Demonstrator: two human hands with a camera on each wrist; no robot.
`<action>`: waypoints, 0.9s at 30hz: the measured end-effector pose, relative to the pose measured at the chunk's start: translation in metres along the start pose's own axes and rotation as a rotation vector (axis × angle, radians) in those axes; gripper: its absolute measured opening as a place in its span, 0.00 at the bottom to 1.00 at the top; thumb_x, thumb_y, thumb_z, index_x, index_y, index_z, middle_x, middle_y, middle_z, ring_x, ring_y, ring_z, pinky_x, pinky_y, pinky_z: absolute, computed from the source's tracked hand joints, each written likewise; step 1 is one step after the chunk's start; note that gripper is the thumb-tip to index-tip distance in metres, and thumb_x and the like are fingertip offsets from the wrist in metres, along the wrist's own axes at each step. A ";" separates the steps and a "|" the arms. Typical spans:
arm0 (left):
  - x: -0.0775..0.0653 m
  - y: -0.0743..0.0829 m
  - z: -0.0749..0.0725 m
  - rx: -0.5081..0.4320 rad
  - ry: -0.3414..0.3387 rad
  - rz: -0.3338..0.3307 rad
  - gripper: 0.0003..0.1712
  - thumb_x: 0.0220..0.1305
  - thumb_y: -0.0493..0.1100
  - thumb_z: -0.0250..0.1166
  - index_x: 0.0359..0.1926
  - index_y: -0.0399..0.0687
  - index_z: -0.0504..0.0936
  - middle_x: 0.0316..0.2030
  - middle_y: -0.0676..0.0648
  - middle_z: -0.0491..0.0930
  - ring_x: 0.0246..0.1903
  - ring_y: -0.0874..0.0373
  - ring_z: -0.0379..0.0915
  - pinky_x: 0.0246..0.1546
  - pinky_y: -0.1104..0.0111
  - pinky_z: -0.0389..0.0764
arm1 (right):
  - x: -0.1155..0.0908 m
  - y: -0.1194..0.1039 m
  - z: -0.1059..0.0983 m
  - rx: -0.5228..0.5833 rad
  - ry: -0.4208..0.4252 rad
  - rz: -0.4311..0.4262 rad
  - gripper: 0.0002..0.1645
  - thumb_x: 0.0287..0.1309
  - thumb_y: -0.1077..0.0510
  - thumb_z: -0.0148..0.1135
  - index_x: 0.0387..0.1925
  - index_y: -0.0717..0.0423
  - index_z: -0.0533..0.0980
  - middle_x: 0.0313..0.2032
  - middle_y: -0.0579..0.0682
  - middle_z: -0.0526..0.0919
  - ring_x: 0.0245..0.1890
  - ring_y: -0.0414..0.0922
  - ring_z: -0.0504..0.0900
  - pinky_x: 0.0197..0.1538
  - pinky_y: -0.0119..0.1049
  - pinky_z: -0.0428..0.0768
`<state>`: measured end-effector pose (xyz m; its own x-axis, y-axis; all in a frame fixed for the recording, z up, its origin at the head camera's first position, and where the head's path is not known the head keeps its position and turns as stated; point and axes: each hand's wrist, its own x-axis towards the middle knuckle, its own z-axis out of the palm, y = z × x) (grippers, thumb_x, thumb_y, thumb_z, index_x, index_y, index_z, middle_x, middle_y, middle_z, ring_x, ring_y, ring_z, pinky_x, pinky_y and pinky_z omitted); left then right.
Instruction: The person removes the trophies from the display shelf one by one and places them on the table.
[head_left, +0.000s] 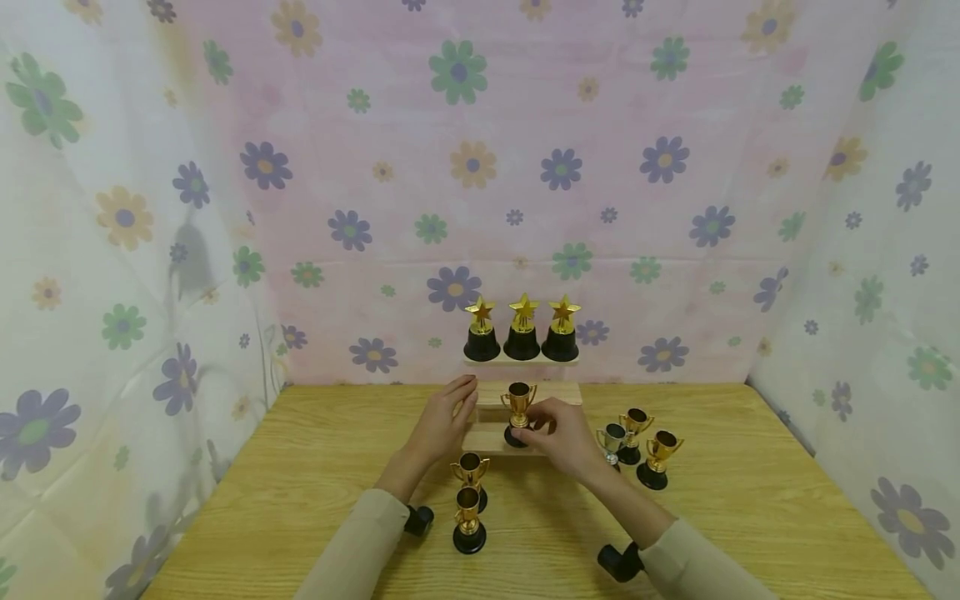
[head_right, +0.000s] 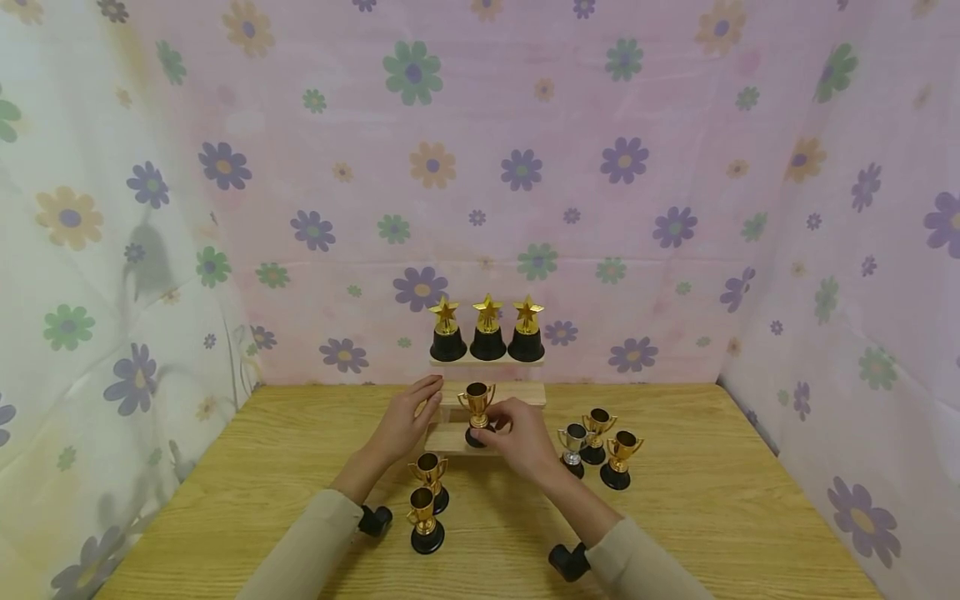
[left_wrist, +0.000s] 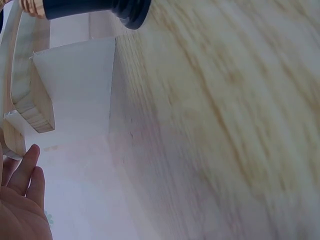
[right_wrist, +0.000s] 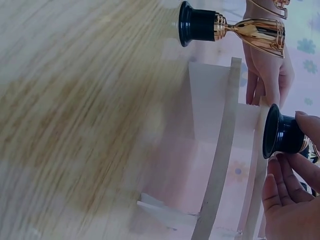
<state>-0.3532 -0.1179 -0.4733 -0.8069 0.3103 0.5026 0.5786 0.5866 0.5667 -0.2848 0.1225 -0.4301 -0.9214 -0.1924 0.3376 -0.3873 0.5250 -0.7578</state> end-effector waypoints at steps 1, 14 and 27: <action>0.000 0.000 0.000 0.002 -0.005 -0.005 0.25 0.82 0.47 0.53 0.69 0.36 0.75 0.70 0.40 0.71 0.71 0.44 0.65 0.72 0.52 0.67 | -0.001 0.000 0.000 0.000 -0.005 -0.001 0.14 0.57 0.54 0.78 0.43 0.55 0.86 0.36 0.45 0.84 0.34 0.40 0.79 0.34 0.33 0.79; 0.000 0.000 0.000 -0.001 -0.005 0.005 0.25 0.82 0.47 0.53 0.69 0.36 0.75 0.70 0.39 0.72 0.71 0.42 0.66 0.71 0.51 0.68 | -0.011 0.006 0.002 0.008 -0.074 -0.063 0.12 0.56 0.55 0.78 0.39 0.55 0.85 0.37 0.46 0.84 0.38 0.47 0.83 0.38 0.32 0.83; 0.000 0.001 0.000 0.013 -0.004 0.006 0.25 0.81 0.46 0.53 0.68 0.34 0.75 0.69 0.39 0.72 0.70 0.42 0.66 0.71 0.51 0.68 | -0.024 0.015 0.013 0.005 -0.135 -0.077 0.13 0.54 0.56 0.79 0.38 0.57 0.84 0.35 0.46 0.84 0.34 0.43 0.83 0.36 0.30 0.83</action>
<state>-0.3522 -0.1175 -0.4728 -0.8042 0.3169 0.5029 0.5815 0.5946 0.5552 -0.2689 0.1246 -0.4566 -0.8848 -0.3415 0.3170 -0.4566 0.5002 -0.7357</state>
